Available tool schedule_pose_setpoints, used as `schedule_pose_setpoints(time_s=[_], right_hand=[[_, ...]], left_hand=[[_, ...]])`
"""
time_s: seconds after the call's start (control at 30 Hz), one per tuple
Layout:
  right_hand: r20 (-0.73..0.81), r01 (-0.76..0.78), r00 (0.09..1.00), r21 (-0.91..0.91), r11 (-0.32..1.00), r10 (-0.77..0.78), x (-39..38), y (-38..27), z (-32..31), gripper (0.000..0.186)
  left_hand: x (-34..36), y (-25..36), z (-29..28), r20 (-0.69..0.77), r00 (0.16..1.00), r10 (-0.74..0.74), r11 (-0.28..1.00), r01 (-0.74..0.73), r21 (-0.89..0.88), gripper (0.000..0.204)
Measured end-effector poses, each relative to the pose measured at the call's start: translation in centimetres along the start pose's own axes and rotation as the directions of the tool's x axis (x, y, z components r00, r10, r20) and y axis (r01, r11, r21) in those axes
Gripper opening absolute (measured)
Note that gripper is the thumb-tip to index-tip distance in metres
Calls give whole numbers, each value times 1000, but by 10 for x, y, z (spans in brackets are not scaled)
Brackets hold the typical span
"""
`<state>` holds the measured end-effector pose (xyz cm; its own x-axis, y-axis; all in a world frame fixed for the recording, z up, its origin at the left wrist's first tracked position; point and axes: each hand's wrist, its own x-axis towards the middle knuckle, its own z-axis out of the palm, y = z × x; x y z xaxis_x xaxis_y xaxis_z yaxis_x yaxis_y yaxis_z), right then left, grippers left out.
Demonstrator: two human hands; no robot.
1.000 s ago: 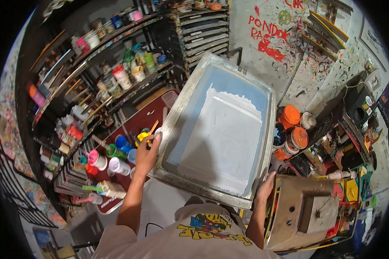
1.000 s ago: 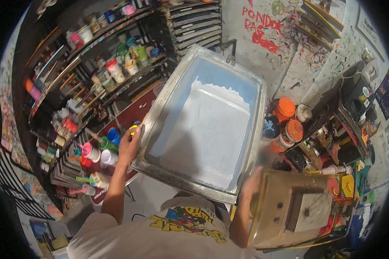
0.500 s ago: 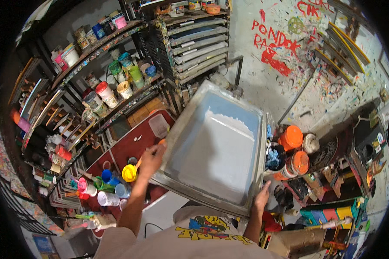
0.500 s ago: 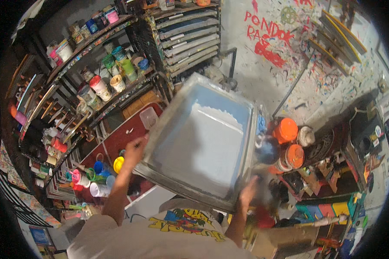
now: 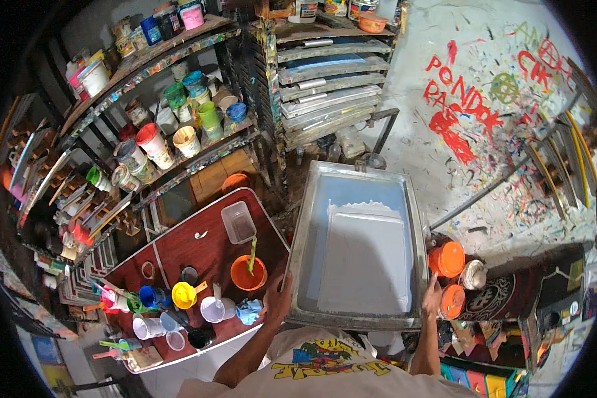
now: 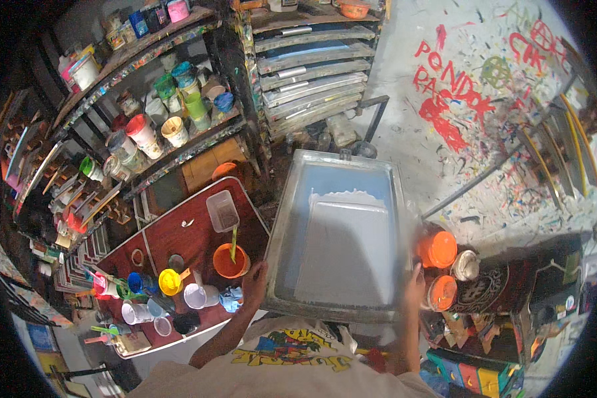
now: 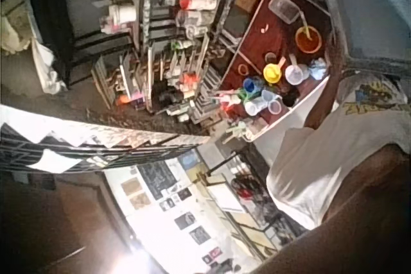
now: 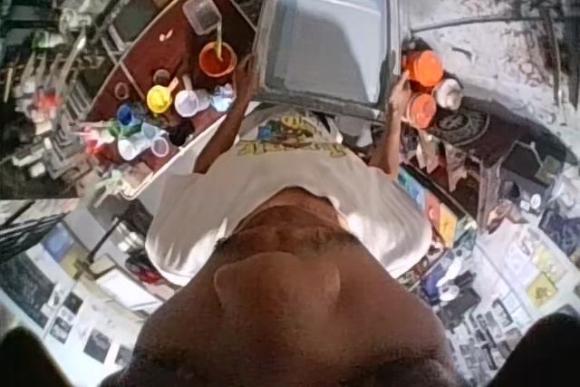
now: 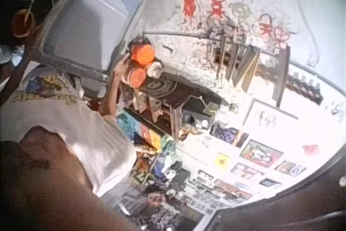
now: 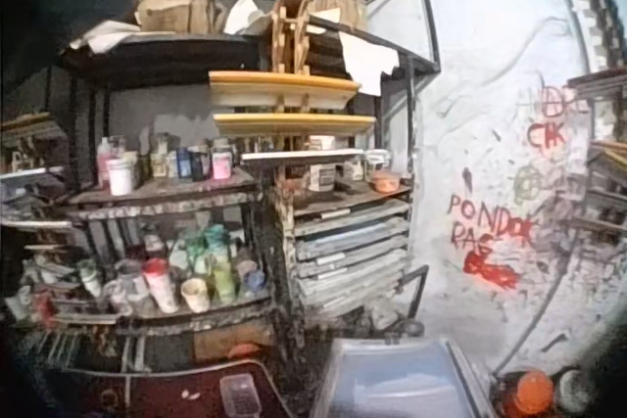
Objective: The person prepares a screen for printing by applying white ink from a container onto the screen mesh using a spatula, spreading it, and then cleaning the edges and surrounding table area with a cloth and spray.
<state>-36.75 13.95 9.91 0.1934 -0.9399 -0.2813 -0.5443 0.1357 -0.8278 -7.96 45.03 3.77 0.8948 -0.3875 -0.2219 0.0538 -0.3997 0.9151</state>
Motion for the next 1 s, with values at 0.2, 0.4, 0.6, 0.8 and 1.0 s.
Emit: schedule_pose_setpoints(time_s=[0.2, 0.4, 0.6, 0.8, 1.0], right_hand=[[61, 172, 983, 14, 985, -173, 131, 9, 52, 71], [100, 263, 961, -61, 963, -257, 232, 13, 65, 68], [35, 270, 963, -161, 949, -268, 299, 38, 78, 73], [186, 233, 962, -183, 955, -200, 313, 8, 81, 68], [135, 280, 956, -172, 945, -259, 352, 7, 114, 59]], left_hand=[[34, -35, 60, -235, 971, -38, 992, 9, -123, 52], [39, -4, 131, -442, 895, -55, 996, 17, -90, 50], [55, -6, 167, -515, 846, -140, 989, 140, -38, 49], [63, -31, 186, -577, 803, -148, 989, 112, -97, 52], [108, -59, 207, -586, 771, -251, 964, 146, -221, 53]])
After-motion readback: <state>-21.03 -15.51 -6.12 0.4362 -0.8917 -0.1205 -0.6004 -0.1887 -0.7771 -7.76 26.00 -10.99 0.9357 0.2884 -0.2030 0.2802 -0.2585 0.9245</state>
